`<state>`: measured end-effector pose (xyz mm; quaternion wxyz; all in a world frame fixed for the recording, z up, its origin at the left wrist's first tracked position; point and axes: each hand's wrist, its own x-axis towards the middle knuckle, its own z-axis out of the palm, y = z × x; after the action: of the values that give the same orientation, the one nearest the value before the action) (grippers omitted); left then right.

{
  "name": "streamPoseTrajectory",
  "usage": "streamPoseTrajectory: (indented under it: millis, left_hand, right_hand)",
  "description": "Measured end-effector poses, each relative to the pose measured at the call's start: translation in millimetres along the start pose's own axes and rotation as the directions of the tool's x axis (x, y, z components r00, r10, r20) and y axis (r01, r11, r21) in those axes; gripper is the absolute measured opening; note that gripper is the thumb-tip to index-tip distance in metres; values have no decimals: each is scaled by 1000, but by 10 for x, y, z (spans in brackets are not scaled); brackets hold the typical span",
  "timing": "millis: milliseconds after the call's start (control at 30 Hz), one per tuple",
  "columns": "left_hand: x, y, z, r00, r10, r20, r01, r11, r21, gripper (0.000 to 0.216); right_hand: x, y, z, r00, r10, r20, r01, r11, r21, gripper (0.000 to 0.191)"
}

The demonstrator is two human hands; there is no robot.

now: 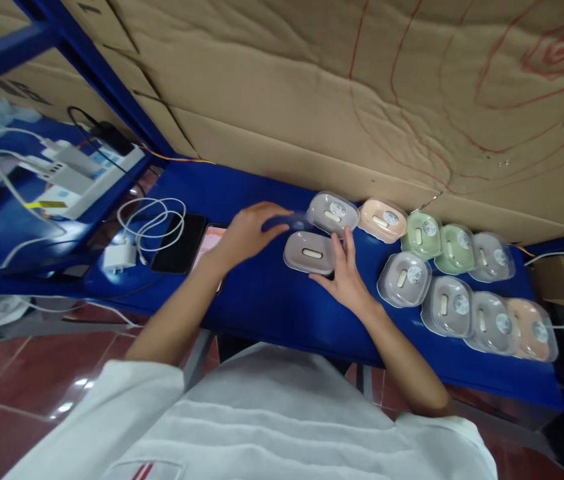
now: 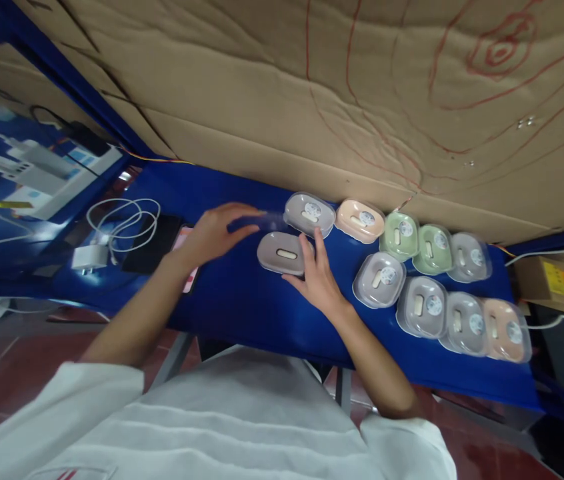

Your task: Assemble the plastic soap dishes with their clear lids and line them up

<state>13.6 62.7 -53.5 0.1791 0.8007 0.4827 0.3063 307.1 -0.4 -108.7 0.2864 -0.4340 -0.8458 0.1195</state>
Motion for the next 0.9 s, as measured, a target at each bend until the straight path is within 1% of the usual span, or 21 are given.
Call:
streamPoseTrajectory:
  millis: [67, 133, 200, 267, 333, 467, 600, 667, 733, 800, 833, 900]
  left_hand:
    - [-236, 264, 192, 995, 94, 15, -93, 994, -50, 31]
    - [-419, 430, 366, 991, 129, 26, -127, 991, -45, 26]
    - [-507, 478, 484, 989, 148, 4, -148, 989, -4, 24]
    - [-511, 443, 529, 983, 180, -25, -180, 983, 30, 22]
    - [-473, 378, 522, 976, 217, -30, -216, 975, 47, 22]
    - [-412, 288, 488, 962, 274, 10, -275, 959, 64, 25]
    - [-407, 286, 504, 938, 345, 37, -347, 934, 82, 32]
    - [-372, 301, 491, 927, 366, 78, -373, 920, 117, 34]
    - [-302, 318, 448, 917, 375, 138, -395, 903, 167, 34]
    - [-219, 329, 394, 906, 376, 197, -413, 885, 213, 32]
    - [-185, 332, 372, 902, 373, 216, -419, 879, 228, 31]
    - [-153, 330, 354, 905, 364, 220, -412, 878, 243, 27]
  right_hand:
    - [10, 22, -2, 1000, 5, 2, -5, 998, 70, 121]
    - [20, 38, -19, 999, 12, 44, -17, 994, 107, 113]
    - [28, 56, -45, 996, 18, 92, -29, 993, 116, 105]
    - [32, 79, -69, 994, 18, 111, -29, 994, 106, 100]
    - [31, 103, -83, 995, 12, 103, -21, 996, 87, 98]
    - [20, 141, -77, 998, 7, 68, -11, 998, 61, 97]
    - [8, 158, -44, 1000, 0, 1, 0, 997, 77, 99]
    - [9, 156, -28, 1000, -8, -24, 10, 997, 82, 100]
    - [19, 142, -20, 1000, 2, -1, -2, 998, 63, 98]
    - [37, 120, -24, 998, 30, 63, -31, 999, 21, 91]
    - [48, 109, -29, 994, 41, 96, -41, 999, -3, 87]
    - [68, 90, -41, 989, 50, 138, -45, 998, -42, 83]
